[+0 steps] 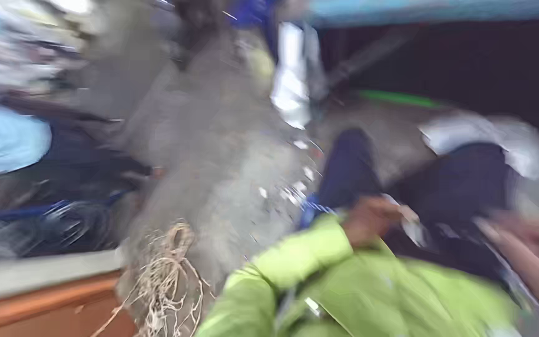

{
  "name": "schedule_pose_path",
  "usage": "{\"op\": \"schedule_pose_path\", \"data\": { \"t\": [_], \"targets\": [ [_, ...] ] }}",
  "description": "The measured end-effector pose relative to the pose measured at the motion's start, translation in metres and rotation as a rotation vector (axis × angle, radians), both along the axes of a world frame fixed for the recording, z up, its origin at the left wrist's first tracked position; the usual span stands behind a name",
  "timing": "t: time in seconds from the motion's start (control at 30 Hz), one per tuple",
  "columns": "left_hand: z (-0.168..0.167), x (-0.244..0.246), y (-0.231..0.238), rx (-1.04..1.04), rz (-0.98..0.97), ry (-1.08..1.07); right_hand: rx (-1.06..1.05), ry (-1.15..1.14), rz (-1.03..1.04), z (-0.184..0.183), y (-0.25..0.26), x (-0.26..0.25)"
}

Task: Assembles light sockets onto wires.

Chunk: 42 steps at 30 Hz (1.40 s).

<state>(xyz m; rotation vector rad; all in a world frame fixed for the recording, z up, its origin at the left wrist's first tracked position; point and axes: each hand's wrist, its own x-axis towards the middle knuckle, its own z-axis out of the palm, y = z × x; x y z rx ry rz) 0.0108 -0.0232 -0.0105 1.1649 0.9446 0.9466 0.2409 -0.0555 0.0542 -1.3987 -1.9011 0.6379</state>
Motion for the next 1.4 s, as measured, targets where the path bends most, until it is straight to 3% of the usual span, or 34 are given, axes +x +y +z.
{"op": "schedule_pose_path", "data": {
  "t": [0.07,0.13,0.27,0.5,0.57,0.73,1.13,1.2,1.3,1.4],
  "targets": [
    [-0.004,0.007,0.003,-0.103,-0.074,0.021,0.139,-0.06,-0.011,-0.011,0.005,0.012],
    [0.0,0.007,0.016,-0.151,-0.086,0.047,0.074,-0.086,0.057,-0.017,0.02,0.007],
    [0.001,-0.002,0.022,-0.182,-0.052,0.047,0.024,0.083,0.132,-0.043,0.023,-0.01],
    [-0.01,0.006,0.009,-0.066,-0.142,0.164,0.293,-0.021,0.211,-0.056,0.016,-0.018],
    [-0.011,0.011,0.009,-0.047,-0.17,0.156,0.232,0.027,0.076,-0.061,0.014,-0.016],
    [-0.01,0.007,0.015,0.077,-0.275,0.082,-0.1,0.425,-0.188,-0.069,0.026,-0.014],
    [-0.02,0.02,0.009,0.273,-0.009,0.296,-0.19,0.679,-0.254,-0.079,0.021,-0.027],
    [-0.024,0.017,0.009,0.309,0.046,0.312,-0.132,0.65,-0.163,-0.085,0.018,-0.025],
    [-0.034,0.02,0.013,0.534,0.058,0.311,0.015,0.546,-0.054,-0.089,0.01,-0.025],
    [-0.038,0.02,0.016,0.608,-0.039,0.295,0.122,0.486,-0.117,-0.085,0.009,-0.033]
  ]
}}
